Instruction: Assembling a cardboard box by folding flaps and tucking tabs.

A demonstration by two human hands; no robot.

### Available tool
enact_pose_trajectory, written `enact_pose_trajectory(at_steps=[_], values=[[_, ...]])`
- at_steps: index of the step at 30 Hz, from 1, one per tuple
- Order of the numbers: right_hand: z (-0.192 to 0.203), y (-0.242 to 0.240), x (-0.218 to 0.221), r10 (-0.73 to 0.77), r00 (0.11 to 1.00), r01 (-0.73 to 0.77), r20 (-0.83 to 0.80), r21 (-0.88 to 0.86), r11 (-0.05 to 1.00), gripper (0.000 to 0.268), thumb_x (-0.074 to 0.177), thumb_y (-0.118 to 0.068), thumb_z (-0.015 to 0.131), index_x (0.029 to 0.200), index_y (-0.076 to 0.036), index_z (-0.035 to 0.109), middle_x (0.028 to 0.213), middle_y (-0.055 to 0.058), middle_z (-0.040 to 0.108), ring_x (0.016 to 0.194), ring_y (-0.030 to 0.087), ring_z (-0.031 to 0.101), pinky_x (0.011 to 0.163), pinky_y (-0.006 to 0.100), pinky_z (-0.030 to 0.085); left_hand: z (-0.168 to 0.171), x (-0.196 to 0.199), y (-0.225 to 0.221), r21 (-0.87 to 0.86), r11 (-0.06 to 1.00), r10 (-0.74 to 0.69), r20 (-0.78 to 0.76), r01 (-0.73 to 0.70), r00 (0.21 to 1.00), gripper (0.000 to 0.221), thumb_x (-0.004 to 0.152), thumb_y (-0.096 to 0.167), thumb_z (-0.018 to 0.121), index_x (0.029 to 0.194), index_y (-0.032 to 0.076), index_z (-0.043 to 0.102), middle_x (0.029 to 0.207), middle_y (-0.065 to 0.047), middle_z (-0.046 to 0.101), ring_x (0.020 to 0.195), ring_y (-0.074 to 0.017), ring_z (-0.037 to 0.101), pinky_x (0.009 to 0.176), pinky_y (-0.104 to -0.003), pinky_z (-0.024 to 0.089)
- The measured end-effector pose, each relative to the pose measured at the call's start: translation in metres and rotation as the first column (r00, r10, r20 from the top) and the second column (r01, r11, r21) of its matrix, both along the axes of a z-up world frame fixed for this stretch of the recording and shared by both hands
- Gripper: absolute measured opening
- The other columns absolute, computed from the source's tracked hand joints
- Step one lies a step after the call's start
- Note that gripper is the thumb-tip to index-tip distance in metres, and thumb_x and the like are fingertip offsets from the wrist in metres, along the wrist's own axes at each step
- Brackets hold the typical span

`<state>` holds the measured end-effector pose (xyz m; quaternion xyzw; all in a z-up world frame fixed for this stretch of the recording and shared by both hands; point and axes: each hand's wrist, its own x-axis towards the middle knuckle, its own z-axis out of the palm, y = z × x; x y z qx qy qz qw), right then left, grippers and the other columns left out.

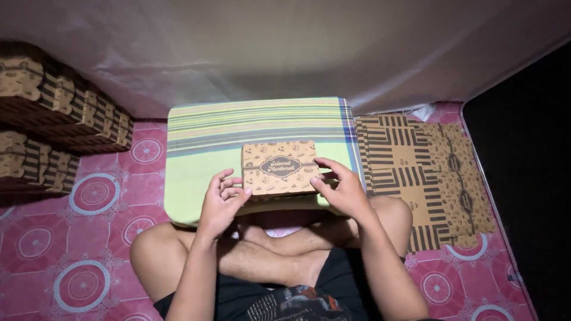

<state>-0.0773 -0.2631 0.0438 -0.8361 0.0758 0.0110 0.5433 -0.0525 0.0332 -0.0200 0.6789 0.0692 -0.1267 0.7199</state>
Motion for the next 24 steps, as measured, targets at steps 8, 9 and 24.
enact_pose_trajectory(at_steps=[8,9,24], values=[[-0.015,0.001,0.0,-0.015,0.991,0.025,0.135,-0.067,0.997,0.047,0.085,-0.015,0.082,0.13,-0.011,0.07,0.127,0.015,0.069,0.105,0.038,0.073,0.079,0.043,0.064,-0.012,0.005,-0.005,-0.04,0.998,0.057,-0.001,-0.057,0.998,0.079,0.082,0.013,0.086,0.147,-0.001,0.043,0.126,-0.017,0.057,0.1,-0.0166,0.062,0.094,-0.033,0.057],[-0.018,0.001,0.001,-0.003,0.989,0.018,0.149,-0.105,0.994,0.045,0.086,-0.016,0.082,0.129,-0.011,0.071,0.126,0.015,0.069,0.103,0.037,0.073,0.077,0.043,0.064,-0.026,0.009,-0.004,-0.024,0.998,0.066,-0.01,-0.066,0.998,0.079,0.084,0.017,0.086,0.146,-0.002,0.043,0.127,-0.02,0.056,0.103,-0.0189,0.063,0.097,-0.037,0.057],[-0.029,0.003,-0.01,-0.222,0.97,0.201,0.103,0.182,0.963,0.054,0.083,-0.005,0.082,0.132,0.003,0.061,0.12,0.025,0.068,0.084,0.025,0.075,0.062,0.028,0.061,-0.029,-0.009,-0.049,0.569,0.642,-0.42,0.822,-0.513,0.386,0.061,0.085,0.021,0.081,0.139,0.007,0.058,0.14,-0.02,0.054,0.133,-0.0395,0.053,0.111,-0.057,0.04]])
